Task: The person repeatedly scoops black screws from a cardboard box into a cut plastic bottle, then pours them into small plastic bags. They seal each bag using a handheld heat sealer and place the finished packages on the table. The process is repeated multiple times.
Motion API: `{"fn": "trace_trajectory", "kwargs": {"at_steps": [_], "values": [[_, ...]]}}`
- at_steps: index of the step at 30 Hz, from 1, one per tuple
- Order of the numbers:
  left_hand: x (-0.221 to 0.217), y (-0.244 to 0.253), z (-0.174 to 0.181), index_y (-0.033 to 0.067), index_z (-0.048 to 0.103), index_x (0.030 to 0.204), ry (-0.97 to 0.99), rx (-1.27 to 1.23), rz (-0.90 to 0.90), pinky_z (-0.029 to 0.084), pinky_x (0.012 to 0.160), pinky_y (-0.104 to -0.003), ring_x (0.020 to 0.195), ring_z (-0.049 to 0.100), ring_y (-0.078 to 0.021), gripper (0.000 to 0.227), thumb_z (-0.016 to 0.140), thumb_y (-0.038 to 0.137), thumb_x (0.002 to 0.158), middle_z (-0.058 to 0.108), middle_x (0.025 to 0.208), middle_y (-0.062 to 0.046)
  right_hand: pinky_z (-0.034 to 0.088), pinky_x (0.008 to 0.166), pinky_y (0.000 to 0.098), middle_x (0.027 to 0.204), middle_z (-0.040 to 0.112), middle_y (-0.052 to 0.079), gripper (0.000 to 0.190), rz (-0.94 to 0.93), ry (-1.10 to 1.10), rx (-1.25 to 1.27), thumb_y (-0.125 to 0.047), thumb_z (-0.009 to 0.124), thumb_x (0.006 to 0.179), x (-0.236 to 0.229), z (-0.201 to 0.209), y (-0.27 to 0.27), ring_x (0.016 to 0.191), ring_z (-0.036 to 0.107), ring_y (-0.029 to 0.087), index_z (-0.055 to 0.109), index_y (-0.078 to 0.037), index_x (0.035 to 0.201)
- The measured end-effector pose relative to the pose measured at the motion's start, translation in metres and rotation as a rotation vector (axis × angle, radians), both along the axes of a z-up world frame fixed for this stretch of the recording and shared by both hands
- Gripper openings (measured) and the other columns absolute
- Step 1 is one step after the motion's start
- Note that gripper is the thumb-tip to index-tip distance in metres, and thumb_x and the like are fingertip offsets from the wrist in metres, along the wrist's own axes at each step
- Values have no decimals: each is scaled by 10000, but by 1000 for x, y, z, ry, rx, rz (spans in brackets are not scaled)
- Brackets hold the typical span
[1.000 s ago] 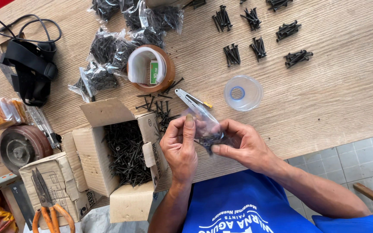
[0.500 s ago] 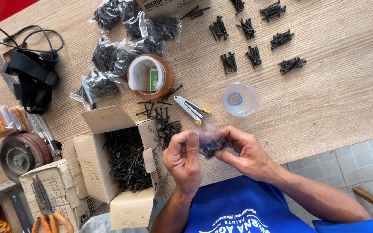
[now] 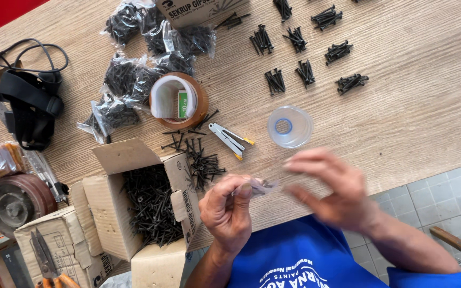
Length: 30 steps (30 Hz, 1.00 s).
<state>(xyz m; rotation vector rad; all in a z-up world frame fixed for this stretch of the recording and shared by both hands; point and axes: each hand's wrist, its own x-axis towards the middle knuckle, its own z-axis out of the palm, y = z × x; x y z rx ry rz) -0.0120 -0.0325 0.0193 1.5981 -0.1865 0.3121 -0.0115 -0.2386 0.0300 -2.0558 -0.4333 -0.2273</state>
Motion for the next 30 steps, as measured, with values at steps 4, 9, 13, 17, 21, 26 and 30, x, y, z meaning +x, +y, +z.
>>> {"fn": "trace_trajectory", "kwargs": {"at_steps": [4, 9, 13, 17, 21, 26, 30], "values": [[3, 5, 1, 34, 680, 991, -55, 86, -64, 546, 562, -254, 650, 706, -176, 85, 681, 110, 1029, 745, 813, -87, 608, 906, 371, 1157, 761, 175, 231, -191, -123, -232, -142, 829, 1000, 41, -22, -67, 1043, 734, 288, 724, -8, 1156], [5, 13, -6, 70, 724, 980, 53, 296, -300, 530, 616, -288, 639, 675, -141, 103, 730, 166, 1017, 756, 826, -27, 439, 1137, 612, 1520, 552, 272, 660, -153, 199, -830, -233, 711, 1003, 89, -46, -123, 1335, 498, 467, 562, -17, 1608], [11, 8, -15, 63, 699, 966, 142, 329, -394, 519, 596, -284, 607, 651, -130, 116, 721, 158, 1029, 722, 781, -29, 507, 1115, 481, 1332, 691, 189, 419, -115, 13, -815, -200, 783, 1026, 90, -73, -139, 1197, 603, 370, 739, -16, 1399], [19, -2, -17, 57, 726, 975, 161, 350, -340, 514, 632, -298, 662, 652, -142, 139, 703, 179, 1036, 731, 811, -28, 465, 1120, 522, 1194, 663, 203, 267, -161, 34, -819, -197, 762, 1079, 87, -79, -139, 1139, 589, 409, 705, 0, 1251], [22, -5, -21, 60, 734, 1006, 227, 357, -315, 555, 665, -286, 706, 688, -140, 146, 729, 206, 1011, 763, 881, -30, 476, 1102, 507, 1219, 621, 188, 338, -158, -4, -701, -144, 805, 1042, 84, -73, -136, 1171, 557, 380, 719, 17, 1327], [18, -2, -33, 89, 740, 939, 355, 229, -243, 525, 645, -234, 694, 620, -85, 119, 838, 155, 924, 717, 833, -1, 590, 934, 549, 1351, 521, 263, 484, -205, -21, -469, -256, 786, 1059, 63, -46, -104, 1256, 545, 411, 661, 21, 1435], [20, 1, -32, 75, 748, 893, 338, 209, -244, 513, 685, -247, 729, 635, -96, 112, 798, 148, 961, 723, 815, 0, 596, 957, 418, 1323, 524, 235, 488, 12, -190, -179, -301, 847, 945, 45, -23, -61, 1223, 559, 358, 684, -19, 1307]]}}
